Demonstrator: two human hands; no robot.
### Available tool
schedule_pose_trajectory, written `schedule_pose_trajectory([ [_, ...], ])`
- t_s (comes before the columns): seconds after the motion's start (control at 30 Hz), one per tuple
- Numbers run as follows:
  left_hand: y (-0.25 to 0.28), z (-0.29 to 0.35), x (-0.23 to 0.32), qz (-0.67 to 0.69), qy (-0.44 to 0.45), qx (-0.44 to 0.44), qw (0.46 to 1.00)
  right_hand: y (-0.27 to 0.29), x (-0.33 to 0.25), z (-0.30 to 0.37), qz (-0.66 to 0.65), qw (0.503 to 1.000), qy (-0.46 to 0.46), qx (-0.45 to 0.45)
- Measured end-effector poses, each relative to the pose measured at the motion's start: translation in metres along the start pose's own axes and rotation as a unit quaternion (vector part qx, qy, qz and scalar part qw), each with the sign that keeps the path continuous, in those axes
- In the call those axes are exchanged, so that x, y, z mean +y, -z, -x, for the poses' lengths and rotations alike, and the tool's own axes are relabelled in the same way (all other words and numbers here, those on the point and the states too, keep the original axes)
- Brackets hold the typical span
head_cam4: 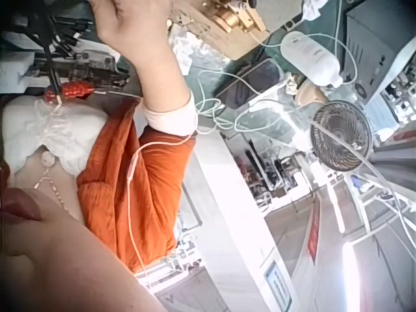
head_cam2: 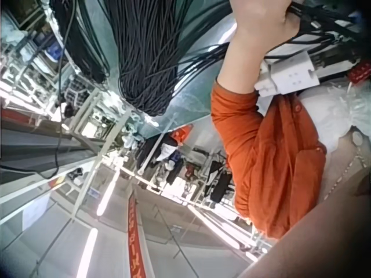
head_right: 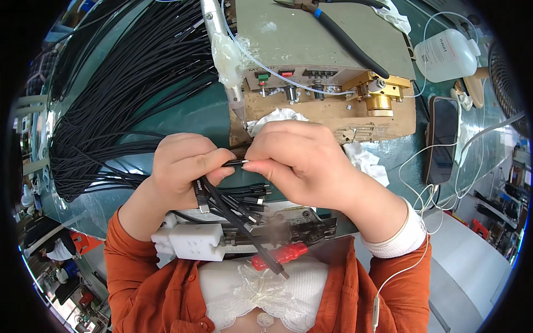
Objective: The person processes cable ends using a lever clamping fixture, hangs the bundle on a rack, retrieves a new bundle of cables, and fits connector parts onto the cable ends by hand.
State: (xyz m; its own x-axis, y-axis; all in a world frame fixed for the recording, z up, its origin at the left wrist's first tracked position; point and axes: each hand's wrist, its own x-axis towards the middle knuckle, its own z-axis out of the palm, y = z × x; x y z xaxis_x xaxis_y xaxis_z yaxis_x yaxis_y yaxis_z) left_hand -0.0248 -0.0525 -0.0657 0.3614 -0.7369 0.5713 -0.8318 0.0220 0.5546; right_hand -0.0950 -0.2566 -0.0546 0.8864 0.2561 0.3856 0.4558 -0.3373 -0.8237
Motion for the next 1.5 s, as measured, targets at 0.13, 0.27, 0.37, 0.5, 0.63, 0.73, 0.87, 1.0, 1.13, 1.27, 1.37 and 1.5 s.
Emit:
schedule_pose_trajectory([
  [0.13,0.004,-0.002,0.008,-0.007,0.038,-0.024,0.999,-0.001,0.004,-0.001,0.015,1.000,0.013,-0.019],
  [0.27,0.009,-0.004,0.004,0.000,0.046,-0.040,0.998,-0.001,0.004,-0.001,-0.018,1.000,0.001,-0.023],
  [0.37,0.005,-0.004,-0.003,0.033,0.040,-0.043,0.998,0.003,-0.006,0.000,-0.018,0.999,0.019,-0.020],
  [0.5,0.000,-0.002,-0.006,0.033,0.058,-0.054,0.996,0.008,-0.012,0.001,-0.058,0.995,0.069,-0.039],
  [0.63,-0.002,0.001,0.002,0.015,0.073,-0.038,0.996,0.009,-0.006,0.000,0.023,0.999,0.001,-0.047],
  [0.73,-0.003,0.002,0.004,-0.006,0.086,-0.030,0.996,-0.001,-0.006,0.006,-0.114,0.965,-0.234,0.011],
  [0.87,-0.005,0.002,0.002,-0.127,0.065,-0.029,0.989,-0.006,0.005,0.003,-0.275,0.895,-0.348,0.052],
  [1.0,-0.004,0.002,0.001,-0.178,0.067,-0.031,0.981,-0.003,0.010,-0.001,-0.330,0.870,-0.360,0.067],
  [1.13,-0.004,0.002,0.000,-0.172,0.093,-0.038,0.980,-0.004,0.011,-0.003,-0.345,0.856,-0.377,0.077],
  [1.27,-0.004,0.003,-0.001,-0.167,0.083,-0.032,0.982,-0.003,0.009,-0.002,-0.344,0.858,-0.372,0.083],
  [1.37,-0.005,0.004,-0.002,-0.159,0.075,-0.027,0.984,-0.003,0.007,0.000,-0.345,0.861,-0.365,0.079],
  [1.5,-0.005,0.003,-0.001,-0.144,0.073,-0.015,0.987,-0.006,0.006,0.001,-0.352,0.866,-0.345,0.087],
])
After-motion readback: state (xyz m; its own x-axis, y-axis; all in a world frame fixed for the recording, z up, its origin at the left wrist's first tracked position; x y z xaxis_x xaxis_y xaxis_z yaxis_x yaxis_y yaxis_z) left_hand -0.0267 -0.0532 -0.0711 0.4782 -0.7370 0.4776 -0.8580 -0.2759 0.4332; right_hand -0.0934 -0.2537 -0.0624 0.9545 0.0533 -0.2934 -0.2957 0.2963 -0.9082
